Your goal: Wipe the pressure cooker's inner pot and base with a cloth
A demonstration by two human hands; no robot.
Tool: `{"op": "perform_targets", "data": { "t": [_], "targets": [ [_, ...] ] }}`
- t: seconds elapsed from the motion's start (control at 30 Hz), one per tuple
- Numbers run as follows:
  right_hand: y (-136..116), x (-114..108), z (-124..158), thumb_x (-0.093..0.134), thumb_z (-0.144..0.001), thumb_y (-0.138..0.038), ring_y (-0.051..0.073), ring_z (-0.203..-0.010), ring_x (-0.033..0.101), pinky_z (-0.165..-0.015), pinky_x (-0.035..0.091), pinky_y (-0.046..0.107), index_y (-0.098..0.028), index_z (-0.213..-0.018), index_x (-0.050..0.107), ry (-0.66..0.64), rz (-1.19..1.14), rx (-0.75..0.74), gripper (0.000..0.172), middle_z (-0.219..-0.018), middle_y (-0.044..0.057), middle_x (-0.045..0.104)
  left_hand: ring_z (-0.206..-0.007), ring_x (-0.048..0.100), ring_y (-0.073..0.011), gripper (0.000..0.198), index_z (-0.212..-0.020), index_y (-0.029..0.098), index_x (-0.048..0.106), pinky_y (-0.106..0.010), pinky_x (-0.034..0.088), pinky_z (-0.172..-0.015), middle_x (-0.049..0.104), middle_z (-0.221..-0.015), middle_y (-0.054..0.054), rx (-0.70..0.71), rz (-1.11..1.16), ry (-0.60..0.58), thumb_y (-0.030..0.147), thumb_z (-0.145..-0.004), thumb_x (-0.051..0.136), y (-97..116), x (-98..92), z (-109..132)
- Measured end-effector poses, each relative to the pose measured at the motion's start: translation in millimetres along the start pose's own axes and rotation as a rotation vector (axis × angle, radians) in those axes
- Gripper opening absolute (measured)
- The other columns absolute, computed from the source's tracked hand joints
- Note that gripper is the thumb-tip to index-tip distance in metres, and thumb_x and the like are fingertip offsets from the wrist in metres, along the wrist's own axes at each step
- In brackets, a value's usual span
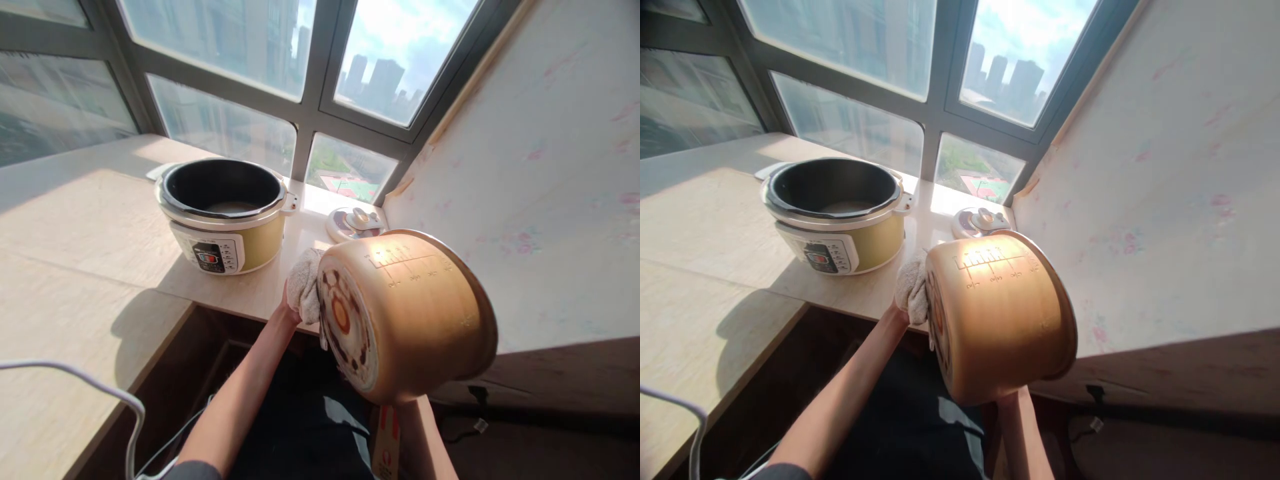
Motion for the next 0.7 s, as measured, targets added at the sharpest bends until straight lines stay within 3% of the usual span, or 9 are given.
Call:
{"op": "perform_targets", "data": {
  "t": [0.07, 0.17, 0.27, 0.37, 0.57, 0.7],
  "targets": [
    [-6, 12, 1, 0.076, -0.075, -0.062, 0.031, -0.126, 0.061, -0.108, 0.051, 0.050, -0.038, -0.111, 0.076, -0.044, -0.117, 0.091, 0.043, -0.118, 0.003, 0.078, -0.109, 0.073, -0.0309, 0.027, -0.086, 0.017, 0.074, -0.040, 0.059, -0.095, 0.079, -0.088, -0.010, -0.048, 0.006, 0.006, 0.035, -0.092, 0.056, -20, -5.4, 9],
    [-26, 48, 7, 0.071, -0.084, -0.054, 0.032, -0.129, 0.061, -0.108, 0.049, 0.060, -0.033, -0.121, 0.071, -0.178, -0.313, 0.264, 0.043, -0.125, 0.006, 0.076, -0.118, 0.070, -0.0297, 0.035, -0.092, 0.019, 0.076, -0.038, 0.057, -0.099, 0.079, -0.090, -0.009, -0.078, 0.052, 0.016, 0.042, -0.096, 0.050, -40, -7.8, 21],
    [-51, 85, 13, 0.059, -0.093, -0.049, 0.032, -0.133, 0.058, -0.107, 0.046, 0.066, -0.030, -0.129, 0.066, -0.268, -0.388, 0.289, 0.041, -0.138, 0.008, 0.069, -0.121, 0.068, -0.0287, 0.036, -0.102, 0.020, 0.077, -0.036, 0.055, -0.101, 0.079, -0.097, -0.009, -0.012, 0.111, 0.052, 0.043, -0.096, 0.051, -43, -6.2, 32],
    [-63, 110, 14, 0.057, -0.095, -0.046, 0.033, -0.131, 0.059, -0.104, 0.047, 0.068, -0.031, -0.128, 0.065, -0.310, -0.390, 0.268, 0.037, -0.140, 0.008, 0.067, -0.120, 0.068, -0.0296, 0.030, -0.099, 0.021, 0.076, -0.037, 0.055, -0.102, 0.079, -0.098, -0.009, 0.041, 0.178, 0.117, 0.043, -0.090, 0.058, -41, -5.4, 41],
    [-62, 126, 1, 0.062, -0.086, -0.051, 0.036, -0.126, 0.062, -0.100, 0.051, 0.068, -0.032, -0.117, 0.070, -0.192, -0.467, 0.158, 0.037, -0.132, 0.007, 0.072, -0.101, 0.074, -0.0280, 0.025, -0.090, 0.018, 0.073, -0.035, 0.059, -0.093, 0.075, -0.079, -0.005, 0.171, 0.195, 0.387, 0.039, -0.077, 0.072, -45, -10.5, 64],
    [-58, 127, -4, 0.064, -0.079, -0.039, 0.034, -0.113, 0.069, -0.096, 0.055, 0.064, -0.030, -0.112, 0.072, -0.049, -0.502, 0.134, 0.036, -0.116, 0.005, 0.078, -0.086, 0.074, -0.0227, 0.030, -0.089, 0.018, 0.072, -0.032, 0.058, -0.086, 0.075, -0.082, -0.002, 0.305, 0.127, 0.543, 0.041, -0.071, 0.078, -48, -8.1, 81]
  ]
}}
Point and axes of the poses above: each hand's wrist, its own z-axis away from the middle knuckle, its own x-axis out of the palm, y = z × x, the point moved 4 cm from there along -z, towards the middle knuckle
